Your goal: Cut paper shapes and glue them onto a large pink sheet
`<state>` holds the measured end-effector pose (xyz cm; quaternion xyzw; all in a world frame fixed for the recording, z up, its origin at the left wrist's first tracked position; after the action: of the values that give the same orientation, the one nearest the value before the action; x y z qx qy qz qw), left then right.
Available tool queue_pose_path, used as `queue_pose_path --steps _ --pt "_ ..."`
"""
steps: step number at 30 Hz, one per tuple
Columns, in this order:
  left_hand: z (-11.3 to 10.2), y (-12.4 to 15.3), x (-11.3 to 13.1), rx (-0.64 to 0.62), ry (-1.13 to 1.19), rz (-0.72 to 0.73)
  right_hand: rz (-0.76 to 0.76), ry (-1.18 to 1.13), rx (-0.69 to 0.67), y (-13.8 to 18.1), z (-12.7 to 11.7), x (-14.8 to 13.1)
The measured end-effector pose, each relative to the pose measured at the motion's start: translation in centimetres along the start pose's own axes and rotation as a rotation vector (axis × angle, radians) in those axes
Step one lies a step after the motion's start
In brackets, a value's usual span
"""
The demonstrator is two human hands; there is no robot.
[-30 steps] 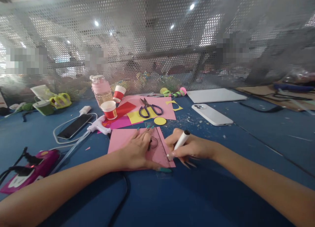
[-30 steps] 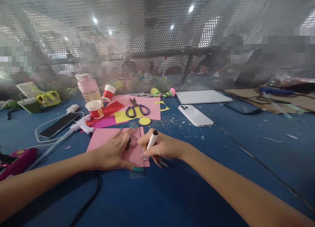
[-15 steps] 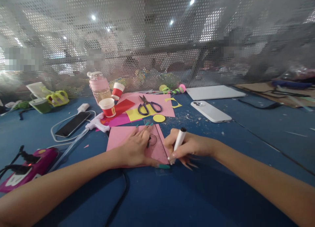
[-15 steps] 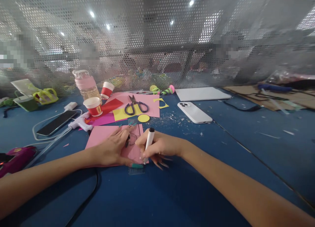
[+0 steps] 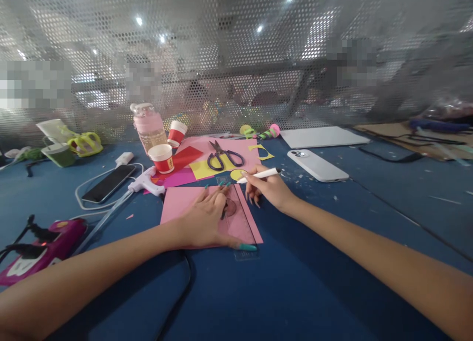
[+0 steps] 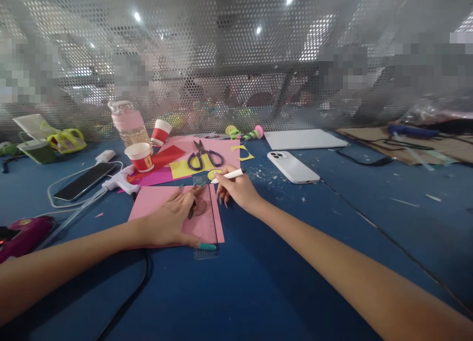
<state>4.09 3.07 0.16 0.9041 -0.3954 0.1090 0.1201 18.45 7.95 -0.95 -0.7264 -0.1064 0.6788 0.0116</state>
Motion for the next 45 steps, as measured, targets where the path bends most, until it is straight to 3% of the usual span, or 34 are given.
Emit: queue_pose_path --steps 4,8,15,17,20,23,27,37,45 --pt "0.2 0.0 -0.1 -0.026 -0.001 -0.007 0.021 -0.027 -0.012 -0.1 0.1 0.4" --pt "0.1 0.0 -0.2 0.019 -0.01 0.033 -0.006 -0.143 0.068 0.0 -0.8 0.3" --pt "0.1 0.0 -1.1 0.083 -0.035 -0.073 0.012 -0.263 0.122 -0.1 -1.3 0.7" --pt "0.0 -0.1 -1.2 0.15 -0.011 -0.054 -0.019 -0.251 0.142 -0.1 -1.5 0.6" --pt "-0.6 0.0 -1.7 0.354 0.047 -0.048 -0.108 -0.222 0.181 0.4 -1.7 -0.3" --pt "-1.1 0.3 -2.5 0.534 0.068 -0.027 -0.155 -0.294 0.094 1.2 -0.8 -1.5" --pt "-1.0 0.3 -2.5 0.564 -0.012 0.127 -0.155 -0.425 -0.085 2.8 1.4 -3.2" --pt "-1.9 0.5 -2.0 0.658 -0.111 0.066 -0.127 -0.354 -0.097 3.5 2.2 -3.5" --pt "-3.2 1.8 0.0 0.812 -0.165 0.299 -0.091 -0.332 -0.103 3.3 2.2 -3.2"
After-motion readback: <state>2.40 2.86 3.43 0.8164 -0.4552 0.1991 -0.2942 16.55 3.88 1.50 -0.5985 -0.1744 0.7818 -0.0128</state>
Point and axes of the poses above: each hand's wrist, its own y-axis away from the middle knuckle, its own z-axis out of the palm, x = y × z, the point moved 6 cm from there along -y, towards the middle knuckle, and after that the axes turned 4 degrees about -x, right-handed, at the moved point
